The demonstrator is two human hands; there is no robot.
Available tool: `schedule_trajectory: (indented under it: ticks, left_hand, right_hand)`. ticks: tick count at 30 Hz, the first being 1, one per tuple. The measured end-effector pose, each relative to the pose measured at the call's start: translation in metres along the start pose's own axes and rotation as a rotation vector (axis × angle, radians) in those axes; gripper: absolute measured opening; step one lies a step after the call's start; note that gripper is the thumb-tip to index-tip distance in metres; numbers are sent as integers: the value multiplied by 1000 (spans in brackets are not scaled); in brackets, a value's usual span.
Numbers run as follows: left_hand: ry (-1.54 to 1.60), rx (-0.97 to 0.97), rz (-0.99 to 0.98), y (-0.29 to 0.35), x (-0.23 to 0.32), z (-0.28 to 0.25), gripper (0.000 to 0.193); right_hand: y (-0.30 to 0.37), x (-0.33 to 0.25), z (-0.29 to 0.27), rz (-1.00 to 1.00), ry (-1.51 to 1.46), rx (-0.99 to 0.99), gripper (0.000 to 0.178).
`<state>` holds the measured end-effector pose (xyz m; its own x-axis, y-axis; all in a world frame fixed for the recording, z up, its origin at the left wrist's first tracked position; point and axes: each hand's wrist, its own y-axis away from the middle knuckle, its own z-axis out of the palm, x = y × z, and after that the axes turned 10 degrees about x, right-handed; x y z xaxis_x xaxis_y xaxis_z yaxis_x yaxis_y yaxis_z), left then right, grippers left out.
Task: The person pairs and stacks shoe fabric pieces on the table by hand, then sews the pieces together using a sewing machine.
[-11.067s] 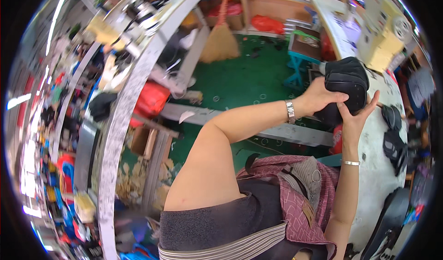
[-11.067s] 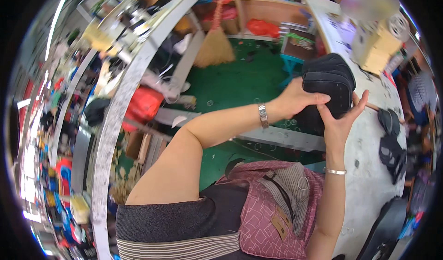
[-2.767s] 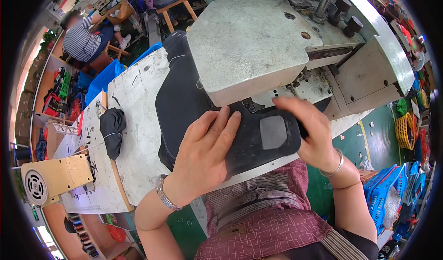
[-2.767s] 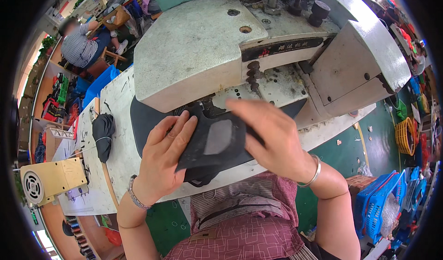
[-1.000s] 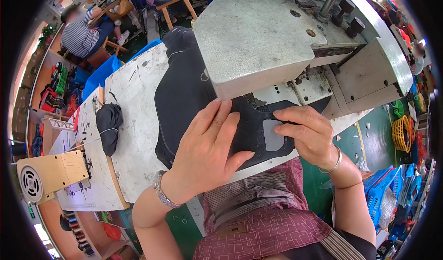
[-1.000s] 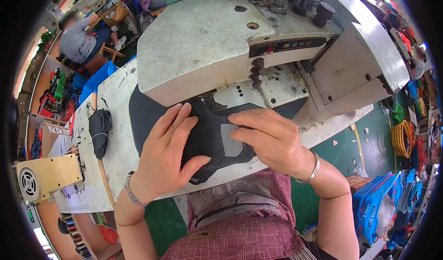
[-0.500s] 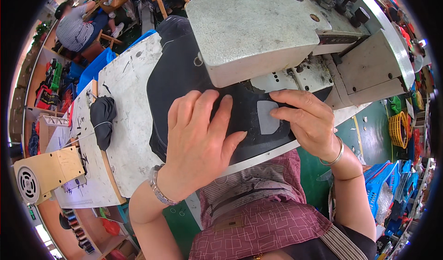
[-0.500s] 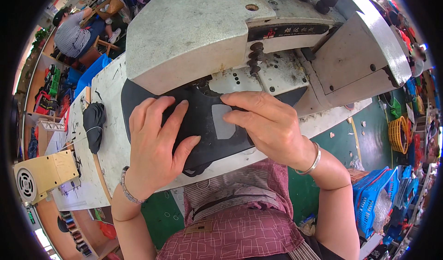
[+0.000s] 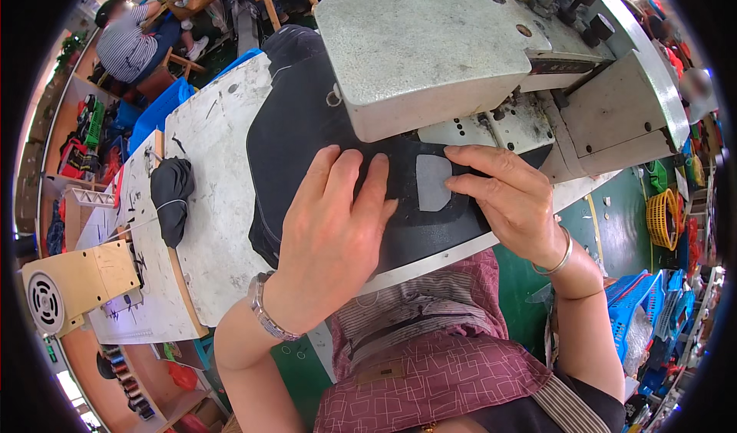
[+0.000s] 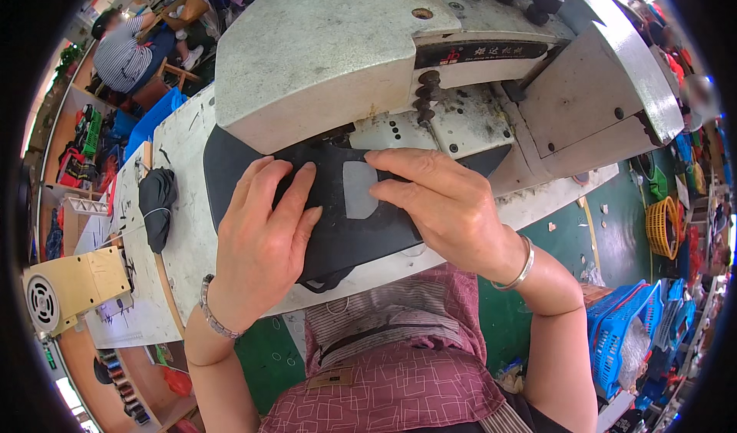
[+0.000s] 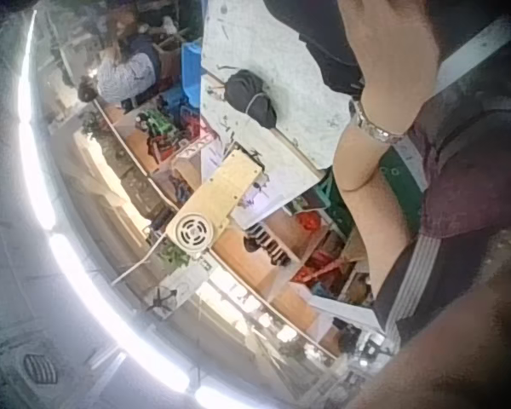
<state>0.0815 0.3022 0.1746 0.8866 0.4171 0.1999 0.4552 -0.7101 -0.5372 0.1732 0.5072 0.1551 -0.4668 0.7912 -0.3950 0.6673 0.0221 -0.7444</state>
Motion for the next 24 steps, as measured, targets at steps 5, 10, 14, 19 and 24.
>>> schedule_trajectory:
  ticks: [5,10,14,19,24]
  left_hand:
    - [-64,7,19,1,-1,-3,42]
    - [-96,40,66,1,-4,2,51]
    - [-87,48,63,-2,-7,1,53]
    - [34,49,58,-10,-16,1,54]
    - [59,26,74,-17,-28,2,56]
  right_hand:
    - [-1,-1,0,1,-4,-16,21]
    - [-2,-1,0,-7,-1,-31,20]
    - [-2,-1,1,-23,-24,-58,22]
    - [-5,-4,3,-46,-31,-85,26]
    - [-8,-6,6,-65,-12,-150,32]
